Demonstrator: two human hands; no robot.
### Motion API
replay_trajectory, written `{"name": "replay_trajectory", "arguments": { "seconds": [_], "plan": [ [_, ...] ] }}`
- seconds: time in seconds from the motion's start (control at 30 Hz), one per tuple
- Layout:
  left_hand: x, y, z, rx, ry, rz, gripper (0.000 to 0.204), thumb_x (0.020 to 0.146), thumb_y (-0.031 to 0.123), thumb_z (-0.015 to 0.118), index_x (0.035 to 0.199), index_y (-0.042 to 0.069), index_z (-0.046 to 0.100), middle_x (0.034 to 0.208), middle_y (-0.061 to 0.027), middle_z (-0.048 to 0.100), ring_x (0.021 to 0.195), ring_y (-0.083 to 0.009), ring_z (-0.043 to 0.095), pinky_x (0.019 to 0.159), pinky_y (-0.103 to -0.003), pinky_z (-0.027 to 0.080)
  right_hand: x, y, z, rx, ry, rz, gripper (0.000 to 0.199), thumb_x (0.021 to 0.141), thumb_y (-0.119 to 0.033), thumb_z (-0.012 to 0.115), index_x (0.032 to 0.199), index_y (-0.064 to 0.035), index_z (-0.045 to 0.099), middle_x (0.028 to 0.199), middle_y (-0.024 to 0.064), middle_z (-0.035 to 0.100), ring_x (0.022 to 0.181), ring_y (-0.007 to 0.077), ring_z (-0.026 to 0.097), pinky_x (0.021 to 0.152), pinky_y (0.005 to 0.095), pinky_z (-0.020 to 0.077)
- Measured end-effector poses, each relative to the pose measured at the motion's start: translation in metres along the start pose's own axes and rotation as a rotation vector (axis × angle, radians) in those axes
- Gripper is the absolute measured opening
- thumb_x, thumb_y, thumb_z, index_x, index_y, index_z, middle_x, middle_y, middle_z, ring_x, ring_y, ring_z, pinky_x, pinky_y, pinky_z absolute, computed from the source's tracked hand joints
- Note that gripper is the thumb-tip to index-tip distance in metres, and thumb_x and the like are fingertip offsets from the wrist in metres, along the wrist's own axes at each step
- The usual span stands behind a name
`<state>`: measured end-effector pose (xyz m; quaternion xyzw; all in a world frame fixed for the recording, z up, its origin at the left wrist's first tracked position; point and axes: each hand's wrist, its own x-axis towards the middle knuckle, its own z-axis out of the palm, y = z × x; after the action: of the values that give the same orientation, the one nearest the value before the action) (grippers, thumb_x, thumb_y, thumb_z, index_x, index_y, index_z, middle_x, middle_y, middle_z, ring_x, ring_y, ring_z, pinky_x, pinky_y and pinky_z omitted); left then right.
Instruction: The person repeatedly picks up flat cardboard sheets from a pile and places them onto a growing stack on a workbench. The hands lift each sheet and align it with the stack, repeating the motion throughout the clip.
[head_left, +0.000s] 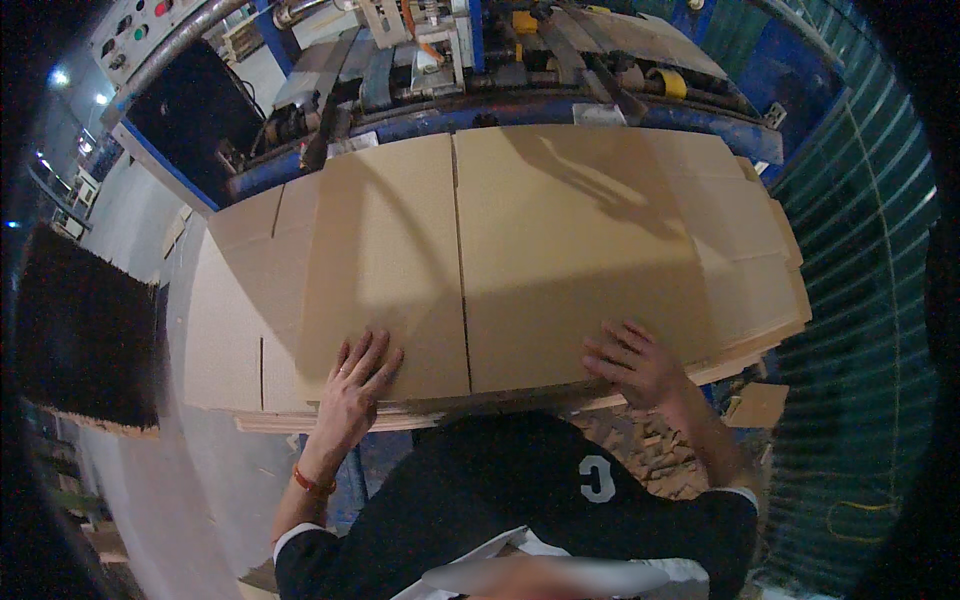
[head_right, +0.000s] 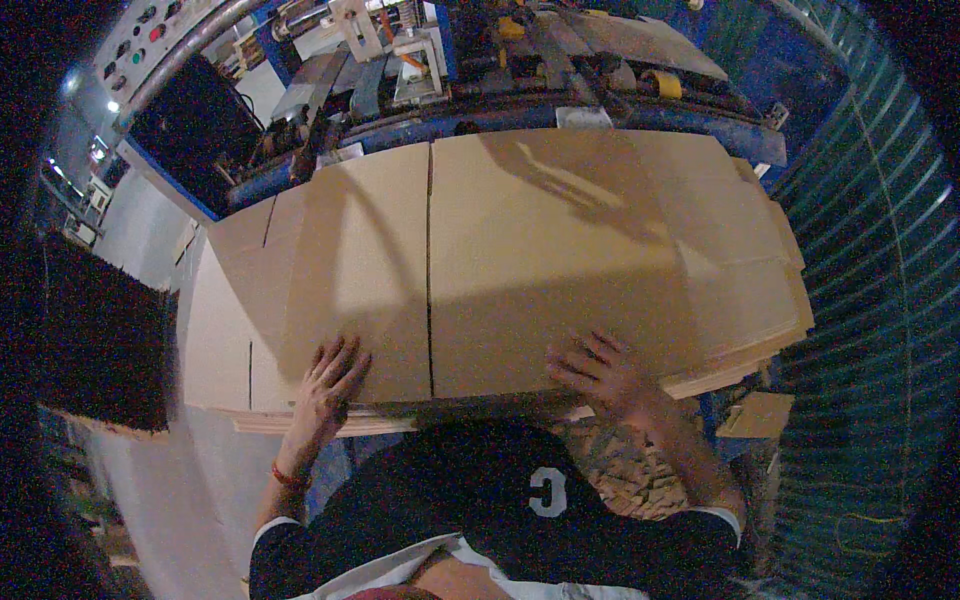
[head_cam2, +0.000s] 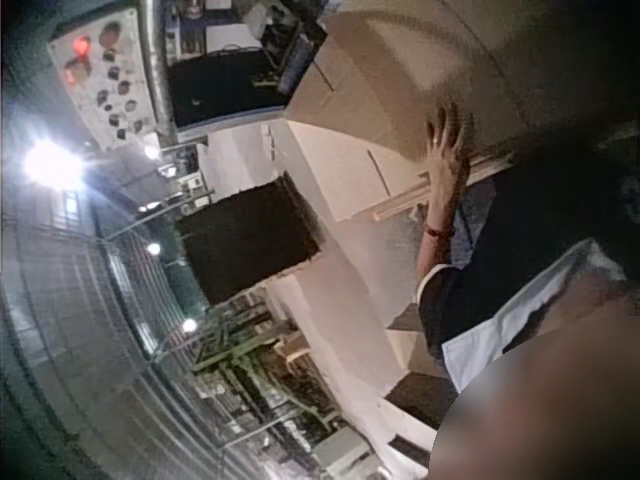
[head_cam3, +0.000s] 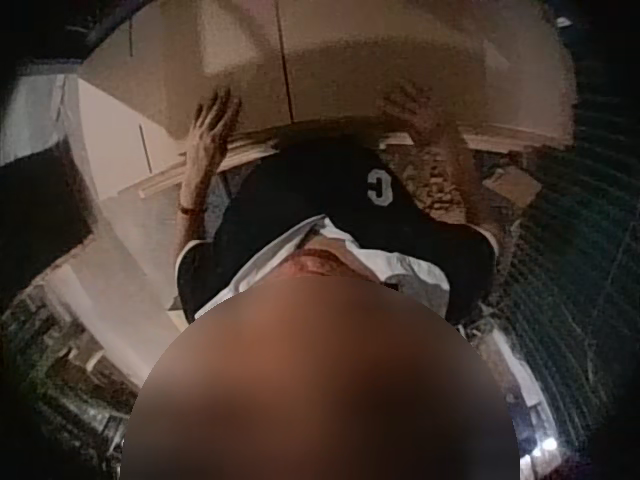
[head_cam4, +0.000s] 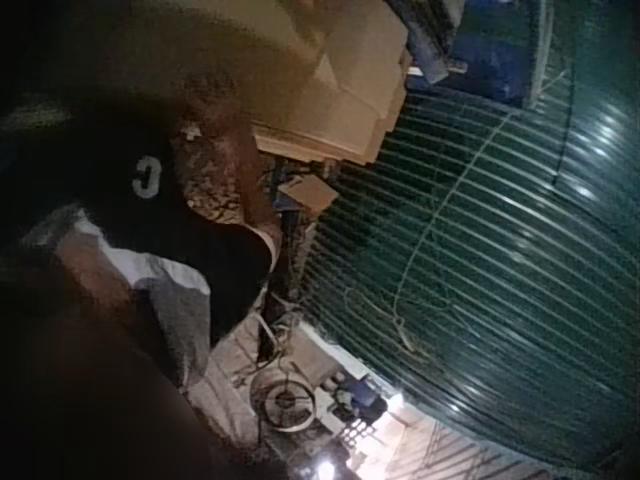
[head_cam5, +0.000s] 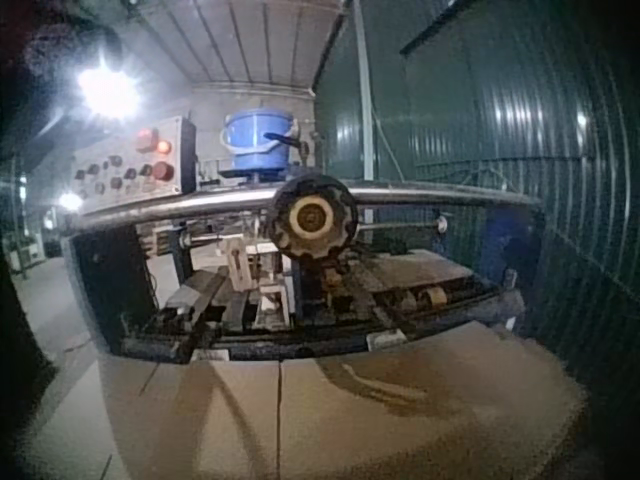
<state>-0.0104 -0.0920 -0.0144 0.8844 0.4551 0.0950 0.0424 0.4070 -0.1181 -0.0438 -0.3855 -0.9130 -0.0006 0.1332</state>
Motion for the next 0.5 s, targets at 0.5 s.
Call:
{"name": "replay_trajectory", "arguments": {
  "seconds": [0.5],
  "plan": [
    [0.147,-0.094,0.013,-0.007,0.350,-0.016,0.053,0.084,0.009,0.042,0.137,0.011,0.033,0.139,-0.0138,0.034,0.129,-0.0323,0.031,0.107,-0.043,0.023,0.141,0.156,0.010,-0.237,0.004,0.090,0.067,0.078,-0.057,0.050,0.131,-0.0167,0.043,0.140,0.0074,0.034,0.127,0.0281,0.032,0.102,0.0419,0.0313]
  ]
}}
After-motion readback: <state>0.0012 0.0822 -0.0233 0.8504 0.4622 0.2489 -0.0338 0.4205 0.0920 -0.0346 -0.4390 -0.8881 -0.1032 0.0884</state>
